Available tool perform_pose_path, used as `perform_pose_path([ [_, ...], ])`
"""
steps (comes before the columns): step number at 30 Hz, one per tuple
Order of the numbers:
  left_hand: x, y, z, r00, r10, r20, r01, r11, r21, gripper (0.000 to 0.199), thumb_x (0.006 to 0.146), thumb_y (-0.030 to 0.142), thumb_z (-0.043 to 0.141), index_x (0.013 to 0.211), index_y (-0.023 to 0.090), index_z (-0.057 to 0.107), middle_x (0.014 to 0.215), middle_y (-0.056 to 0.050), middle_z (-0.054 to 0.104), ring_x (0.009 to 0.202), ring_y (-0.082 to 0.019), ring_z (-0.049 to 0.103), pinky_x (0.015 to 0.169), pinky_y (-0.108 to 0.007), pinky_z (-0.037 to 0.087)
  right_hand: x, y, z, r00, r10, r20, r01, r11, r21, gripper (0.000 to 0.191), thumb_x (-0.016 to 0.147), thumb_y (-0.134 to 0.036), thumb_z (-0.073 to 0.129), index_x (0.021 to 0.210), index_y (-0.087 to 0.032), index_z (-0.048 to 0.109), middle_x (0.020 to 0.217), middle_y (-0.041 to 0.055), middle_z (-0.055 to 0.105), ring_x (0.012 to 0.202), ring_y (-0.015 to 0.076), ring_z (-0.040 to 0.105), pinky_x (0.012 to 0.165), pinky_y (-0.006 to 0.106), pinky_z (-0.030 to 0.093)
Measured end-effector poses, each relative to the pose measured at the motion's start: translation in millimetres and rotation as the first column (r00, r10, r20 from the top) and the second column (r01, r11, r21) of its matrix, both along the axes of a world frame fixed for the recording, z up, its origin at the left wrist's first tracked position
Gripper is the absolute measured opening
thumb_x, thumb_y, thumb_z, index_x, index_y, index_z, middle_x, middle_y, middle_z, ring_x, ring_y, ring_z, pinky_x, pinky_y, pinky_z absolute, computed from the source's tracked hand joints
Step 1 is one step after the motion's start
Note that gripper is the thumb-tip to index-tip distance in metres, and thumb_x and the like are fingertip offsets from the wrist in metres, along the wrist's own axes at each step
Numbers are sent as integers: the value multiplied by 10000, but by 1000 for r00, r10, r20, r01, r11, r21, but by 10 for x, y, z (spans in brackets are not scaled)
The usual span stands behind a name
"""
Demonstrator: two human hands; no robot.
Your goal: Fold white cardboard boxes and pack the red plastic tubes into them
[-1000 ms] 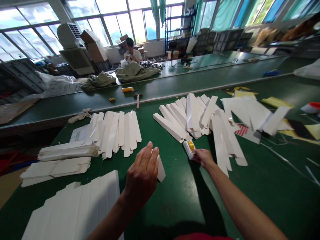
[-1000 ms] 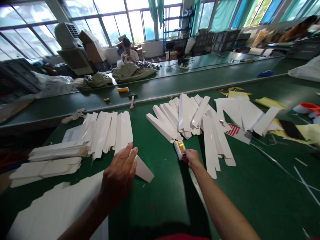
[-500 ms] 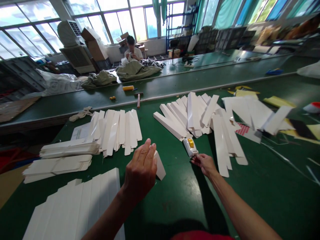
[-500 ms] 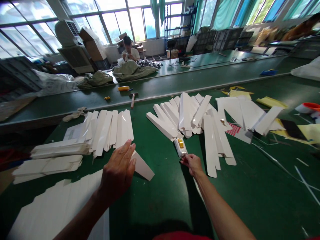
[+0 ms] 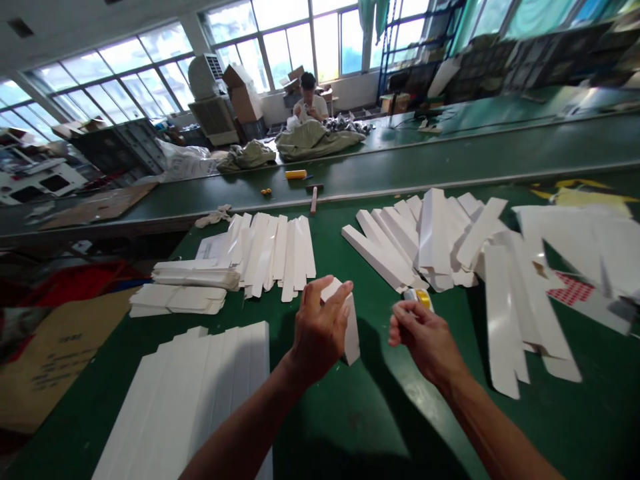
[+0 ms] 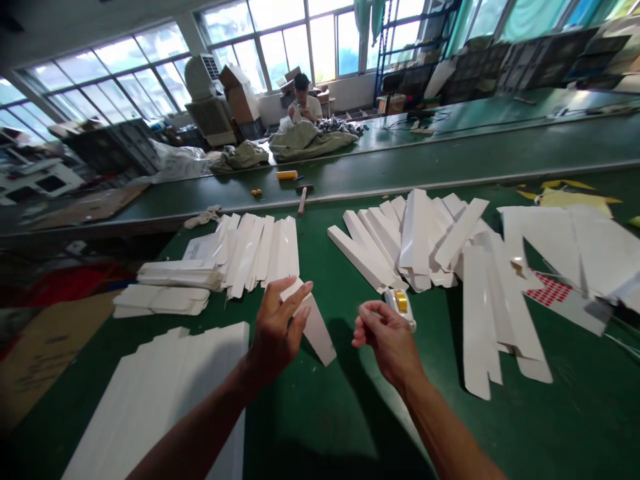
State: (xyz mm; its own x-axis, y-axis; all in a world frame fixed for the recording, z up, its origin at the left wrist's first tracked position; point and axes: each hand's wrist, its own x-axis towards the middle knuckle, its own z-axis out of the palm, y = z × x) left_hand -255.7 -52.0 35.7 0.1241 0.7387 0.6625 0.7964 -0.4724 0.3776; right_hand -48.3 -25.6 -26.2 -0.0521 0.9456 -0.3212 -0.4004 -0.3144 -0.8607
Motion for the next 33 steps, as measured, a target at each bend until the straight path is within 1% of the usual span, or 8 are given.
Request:
perform_pose_path([
  [4,121,-4,17,1000,-5,-13,5,1000,14,395,910,141,502,1304,145,535,1193,-157,519,1113,-251,543,913,-392,528,-301,-86,752,976,202,81,-216,943,254,224,792,-369,742,807,-167,646,618,-13,645,454,99,581,448,216,511],
  [7,234,-24,3,1000,4,-20,-3,999,51,511,920,157,478,1416,83,378,1157,-178,546,1083,-258,537,912,-404,520,-396,-113,938,966,194,171,-238,924,300,246,801,-384,728,777,-149,657,622,-1,649,436,88,564,427,198,483],
  [10,326,-40,-31,999,42,15,-42,997,59,605,935,194,453,1472,27,229,1136,-193,570,1026,-258,546,900,-415,522,-423,-125,954,958,170,231,-235,927,293,271,794,-400,727,765,-139,664,623,9,659,431,79,547,421,186,465],
  [16,419,-53,-58,992,118,37,-120,990,70,622,966,285,430,1484,42,187,1175,-199,584,1025,-256,566,908,-407,524,-439,-166,983,934,143,327,-238,933,270,291,768,-409,735,781,-130,656,534,-4,626,423,86,536,421,186,453],
  [20,424,-66,-66,991,121,58,-125,988,90,631,953,257,467,1487,69,189,1193,-188,586,1026,-248,568,893,-392,531,-428,-103,990,949,216,229,-257,951,171,409,688,-396,797,923,-165,556,532,-38,627,371,108,533,357,204,447],
  [24,351,-124,-76,999,9,51,-13,997,82,600,901,147,497,1461,141,282,1311,-180,491,1166,-256,516,957,-404,502,-373,9,1016,920,385,74,-382,922,-54,408,622,-363,828,763,-168,498,565,-1,647,350,91,519,316,196,451],
  [28,244,-167,-28,995,-88,44,89,996,-28,549,824,99,502,1363,186,440,1393,-168,400,1231,-277,476,979,-442,481,-326,34,1039,870,492,26,-486,866,-117,413,589,-386,836,705,-153,516,577,10,641,389,87,539,352,206,499],
  [33,99,-197,101,967,-235,102,245,964,-101,576,742,106,501,1316,130,471,1274,-171,516,1199,-299,490,996,-503,449,-356,-32,653,858,354,372,-388,922,18,441,738,-551,684,903,-180,512,559,-47,571,393,113,508,362,229,429],
])
